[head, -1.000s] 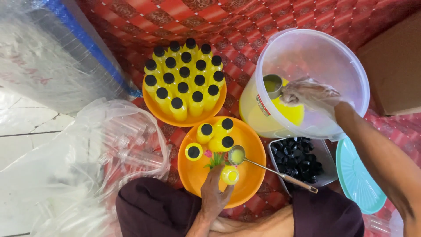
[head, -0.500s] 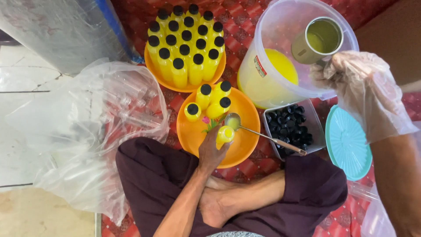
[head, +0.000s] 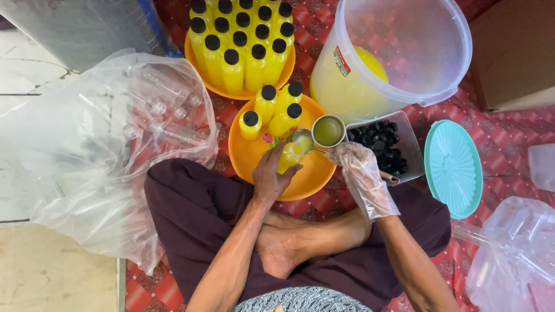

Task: The person uses a small metal measuring cup to fill a plastic bottle with yellow liquid from a large plastic bucket, then places a black cap on the bottle. They repeat this process with another bottle while sitting on the floor.

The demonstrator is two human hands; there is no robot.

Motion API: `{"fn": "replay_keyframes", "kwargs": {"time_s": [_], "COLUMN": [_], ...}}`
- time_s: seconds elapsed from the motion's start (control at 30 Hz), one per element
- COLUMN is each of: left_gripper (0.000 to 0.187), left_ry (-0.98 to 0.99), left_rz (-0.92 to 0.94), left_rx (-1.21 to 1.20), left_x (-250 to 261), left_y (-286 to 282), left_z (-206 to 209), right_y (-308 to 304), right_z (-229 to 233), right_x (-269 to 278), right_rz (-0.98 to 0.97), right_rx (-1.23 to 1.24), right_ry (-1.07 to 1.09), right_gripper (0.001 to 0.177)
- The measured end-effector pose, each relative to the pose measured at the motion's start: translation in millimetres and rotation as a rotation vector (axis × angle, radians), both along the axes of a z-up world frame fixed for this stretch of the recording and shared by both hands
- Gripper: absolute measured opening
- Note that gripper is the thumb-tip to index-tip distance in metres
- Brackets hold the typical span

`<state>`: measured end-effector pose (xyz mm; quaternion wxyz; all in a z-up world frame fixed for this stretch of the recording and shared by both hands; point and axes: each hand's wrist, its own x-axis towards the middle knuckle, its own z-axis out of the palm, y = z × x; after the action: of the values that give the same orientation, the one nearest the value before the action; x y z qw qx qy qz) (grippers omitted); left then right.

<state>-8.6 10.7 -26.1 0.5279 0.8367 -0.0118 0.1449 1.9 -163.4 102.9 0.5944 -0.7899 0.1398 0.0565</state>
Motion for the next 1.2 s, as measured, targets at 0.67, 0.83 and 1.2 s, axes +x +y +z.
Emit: {"fn": "replay_keyframes", "kwargs": {"time_s": [0.67, 0.83, 1.2], "left_gripper": [0.067, 0.068, 0.068], "left_ry": [0.079, 0.071, 0.105], "left_rz": [-0.061, -0.062, -0.087], "left_rx": [-0.041, -0.036, -0.065], "left_x": [2.0, 3.2, 2.7], "left_y": [1.3, 2.3, 2.5], "left_z": [2.6, 3.9, 6.5], "right_y": [-6.2, -20.7, -23.1], "right_z": [-22.5, -36.6, -37.0], "right_x": [-4.7, -2.8, -10.2], "right_rz": [0.124, 0.184, 0.200], "right_rx": [-0.771, -0.807, -0.817], "right_ry": [-0.349, -0.367, -0.329], "right_gripper": [0.013, 0.011, 0.011]}}
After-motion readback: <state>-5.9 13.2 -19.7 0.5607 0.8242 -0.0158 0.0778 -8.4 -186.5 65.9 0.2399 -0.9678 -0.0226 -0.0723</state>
